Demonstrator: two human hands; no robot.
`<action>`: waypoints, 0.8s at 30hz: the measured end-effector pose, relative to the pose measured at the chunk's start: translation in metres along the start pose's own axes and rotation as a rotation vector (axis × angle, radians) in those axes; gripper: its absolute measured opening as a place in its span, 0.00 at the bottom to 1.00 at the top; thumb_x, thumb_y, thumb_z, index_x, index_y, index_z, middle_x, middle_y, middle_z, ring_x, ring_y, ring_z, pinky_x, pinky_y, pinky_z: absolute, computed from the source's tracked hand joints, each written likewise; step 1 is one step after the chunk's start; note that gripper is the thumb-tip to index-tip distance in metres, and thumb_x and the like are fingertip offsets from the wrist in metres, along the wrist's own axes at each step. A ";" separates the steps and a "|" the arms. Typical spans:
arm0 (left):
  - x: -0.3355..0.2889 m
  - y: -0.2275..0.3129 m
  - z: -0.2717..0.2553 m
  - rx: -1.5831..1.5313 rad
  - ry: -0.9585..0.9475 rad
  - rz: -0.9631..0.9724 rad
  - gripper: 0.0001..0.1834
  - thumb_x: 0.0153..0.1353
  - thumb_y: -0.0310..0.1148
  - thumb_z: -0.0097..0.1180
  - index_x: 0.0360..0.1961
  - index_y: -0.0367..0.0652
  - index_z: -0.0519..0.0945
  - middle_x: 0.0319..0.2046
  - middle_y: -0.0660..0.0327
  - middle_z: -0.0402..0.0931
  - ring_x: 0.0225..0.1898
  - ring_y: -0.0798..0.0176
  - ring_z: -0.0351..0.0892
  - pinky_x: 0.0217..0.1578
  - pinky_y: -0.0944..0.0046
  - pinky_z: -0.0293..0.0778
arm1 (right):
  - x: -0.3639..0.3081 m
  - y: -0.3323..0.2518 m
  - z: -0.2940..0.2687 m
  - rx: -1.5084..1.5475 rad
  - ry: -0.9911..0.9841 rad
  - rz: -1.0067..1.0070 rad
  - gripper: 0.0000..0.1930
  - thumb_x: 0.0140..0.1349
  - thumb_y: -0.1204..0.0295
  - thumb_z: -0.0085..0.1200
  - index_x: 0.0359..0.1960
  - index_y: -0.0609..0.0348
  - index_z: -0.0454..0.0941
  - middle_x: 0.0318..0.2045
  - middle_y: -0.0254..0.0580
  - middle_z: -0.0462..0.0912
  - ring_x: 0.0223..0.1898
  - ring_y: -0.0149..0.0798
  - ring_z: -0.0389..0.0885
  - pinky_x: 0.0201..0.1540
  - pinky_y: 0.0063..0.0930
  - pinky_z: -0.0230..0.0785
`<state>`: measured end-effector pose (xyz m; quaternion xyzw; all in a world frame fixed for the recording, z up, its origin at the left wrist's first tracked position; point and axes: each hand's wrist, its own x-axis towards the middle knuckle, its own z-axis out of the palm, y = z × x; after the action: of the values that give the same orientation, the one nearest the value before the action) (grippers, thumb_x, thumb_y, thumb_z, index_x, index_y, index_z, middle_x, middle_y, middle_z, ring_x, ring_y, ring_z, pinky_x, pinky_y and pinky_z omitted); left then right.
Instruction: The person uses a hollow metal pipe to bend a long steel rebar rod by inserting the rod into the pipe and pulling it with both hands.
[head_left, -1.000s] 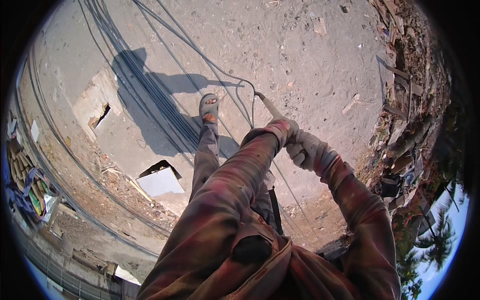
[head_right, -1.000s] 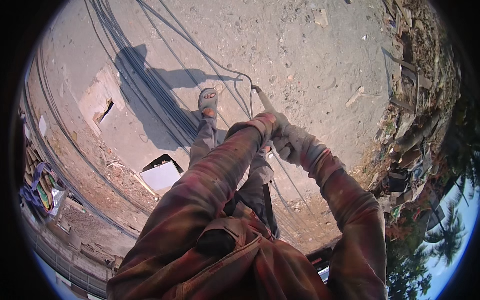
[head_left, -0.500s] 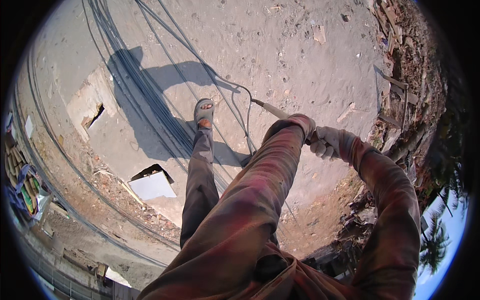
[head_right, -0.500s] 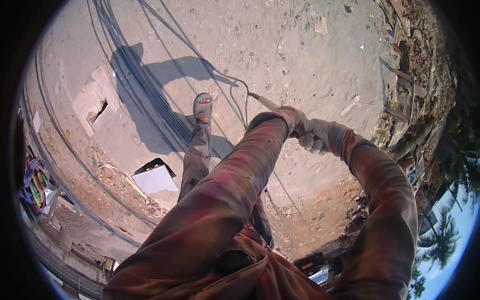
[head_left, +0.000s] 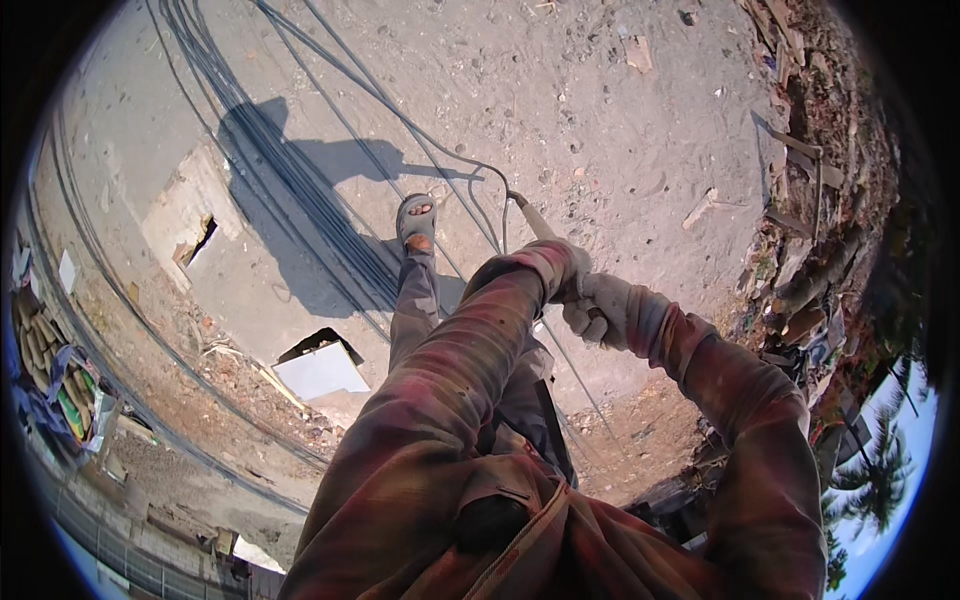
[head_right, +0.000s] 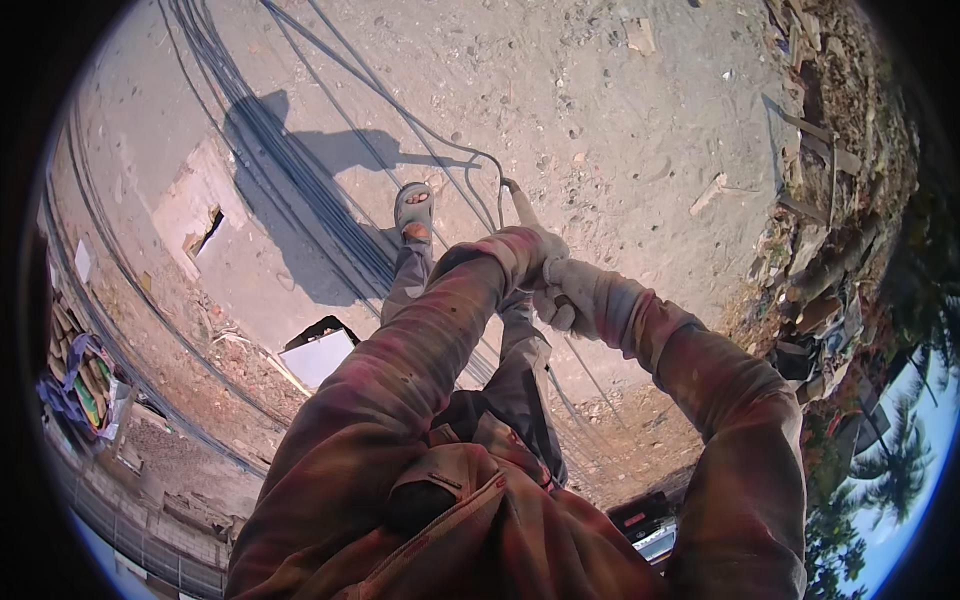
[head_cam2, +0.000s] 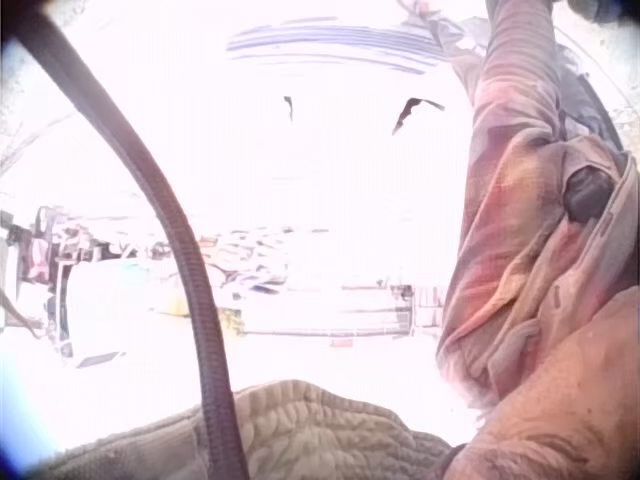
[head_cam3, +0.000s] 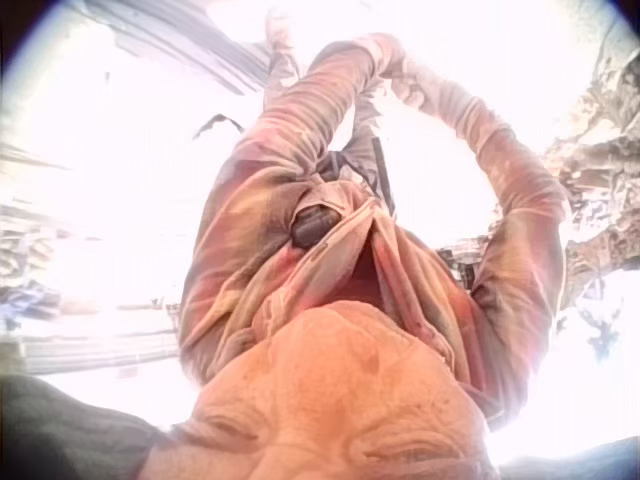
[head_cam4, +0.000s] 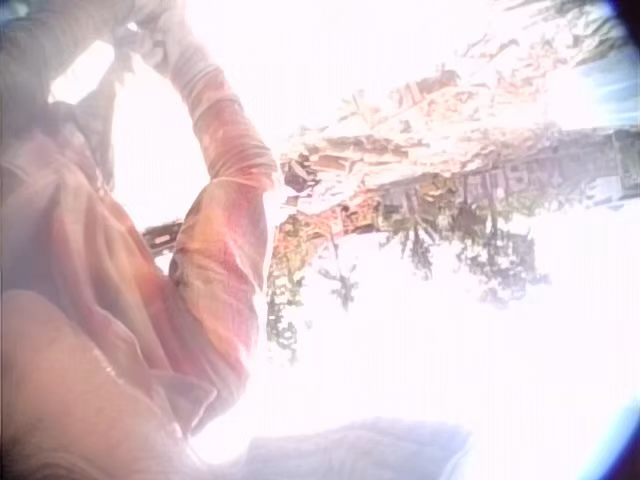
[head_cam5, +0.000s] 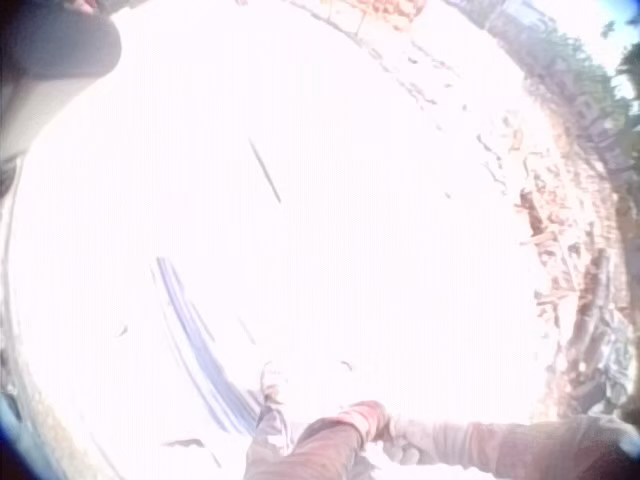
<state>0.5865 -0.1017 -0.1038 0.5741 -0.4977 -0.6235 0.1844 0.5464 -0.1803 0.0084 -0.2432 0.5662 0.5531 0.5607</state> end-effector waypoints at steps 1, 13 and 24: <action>0.012 0.011 -0.005 -0.039 0.048 -0.042 0.16 0.44 0.36 0.62 0.35 0.42 0.83 0.30 0.56 0.81 0.32 0.55 0.80 0.34 0.58 0.75 | -0.008 -0.008 -0.017 0.035 -0.006 0.060 0.09 0.60 0.67 0.34 0.31 0.58 0.65 0.16 0.35 0.67 0.13 0.25 0.59 0.09 0.14 0.46; 0.022 0.015 -0.045 -0.680 -0.110 -0.173 0.11 0.46 0.34 0.60 0.32 0.42 0.82 0.28 0.60 0.78 0.28 0.61 0.75 0.31 0.59 0.70 | -0.030 -0.042 -0.050 0.169 -0.257 0.133 0.13 0.57 0.66 0.41 0.40 0.60 0.69 0.18 0.27 0.65 0.13 0.20 0.58 0.10 0.12 0.48; 0.013 -0.022 0.072 -0.151 -0.001 -0.171 0.18 0.44 0.38 0.60 0.39 0.46 0.82 0.38 0.54 0.80 0.42 0.52 0.79 0.41 0.57 0.74 | 0.018 0.037 0.037 -0.052 0.201 -0.151 0.08 0.58 0.69 0.42 0.30 0.62 0.69 0.13 0.37 0.69 0.11 0.33 0.66 0.11 0.27 0.58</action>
<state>0.5255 -0.0731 -0.1399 0.5986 -0.3985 -0.6730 0.1730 0.5226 -0.1312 0.0140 -0.3539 0.5848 0.4967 0.5348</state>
